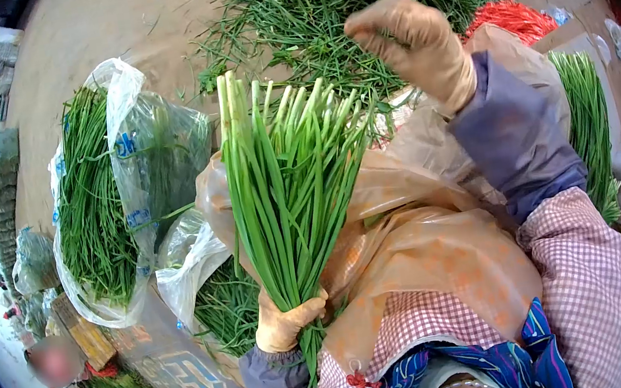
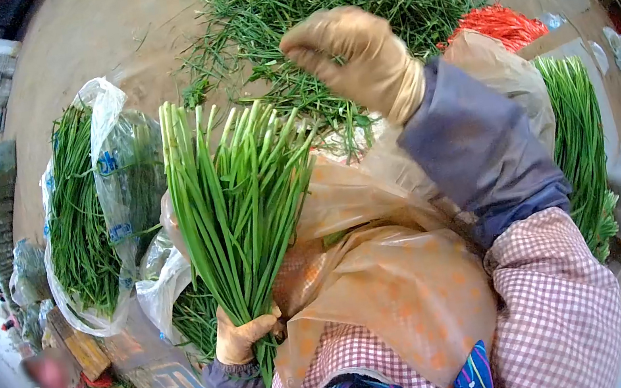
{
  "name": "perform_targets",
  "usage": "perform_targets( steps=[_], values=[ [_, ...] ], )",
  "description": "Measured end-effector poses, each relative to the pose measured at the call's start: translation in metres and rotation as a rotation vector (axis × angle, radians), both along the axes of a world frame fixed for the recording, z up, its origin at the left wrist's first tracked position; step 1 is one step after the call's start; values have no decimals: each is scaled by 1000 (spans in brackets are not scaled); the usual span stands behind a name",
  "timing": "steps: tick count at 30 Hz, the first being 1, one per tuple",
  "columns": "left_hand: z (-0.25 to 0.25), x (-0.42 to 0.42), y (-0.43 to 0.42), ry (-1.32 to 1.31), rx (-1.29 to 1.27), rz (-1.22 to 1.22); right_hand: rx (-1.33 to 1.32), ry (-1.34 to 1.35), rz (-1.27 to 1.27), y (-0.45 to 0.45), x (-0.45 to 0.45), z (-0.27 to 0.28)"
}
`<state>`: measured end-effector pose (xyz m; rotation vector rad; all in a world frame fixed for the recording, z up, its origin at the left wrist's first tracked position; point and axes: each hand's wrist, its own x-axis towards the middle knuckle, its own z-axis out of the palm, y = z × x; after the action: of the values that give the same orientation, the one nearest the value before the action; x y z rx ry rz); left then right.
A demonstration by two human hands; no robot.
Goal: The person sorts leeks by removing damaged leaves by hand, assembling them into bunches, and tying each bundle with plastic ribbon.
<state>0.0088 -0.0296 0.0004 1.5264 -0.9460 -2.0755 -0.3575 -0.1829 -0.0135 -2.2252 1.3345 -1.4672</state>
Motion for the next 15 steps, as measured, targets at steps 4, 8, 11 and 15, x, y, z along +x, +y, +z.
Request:
perform_targets(
  steps=[4,8,11,15],
  values=[
    [1,0,-4,-10,3,-6,285,-258,62,29,23,-2],
    [-8,6,1,115,59,77,116,-191,93,39,33,-10],
    [-15,10,4,216,76,109,408,-528,45,45,32,-22],
    [-24,16,7,306,102,129,1088,-902,213,68,50,-18]
  ],
)
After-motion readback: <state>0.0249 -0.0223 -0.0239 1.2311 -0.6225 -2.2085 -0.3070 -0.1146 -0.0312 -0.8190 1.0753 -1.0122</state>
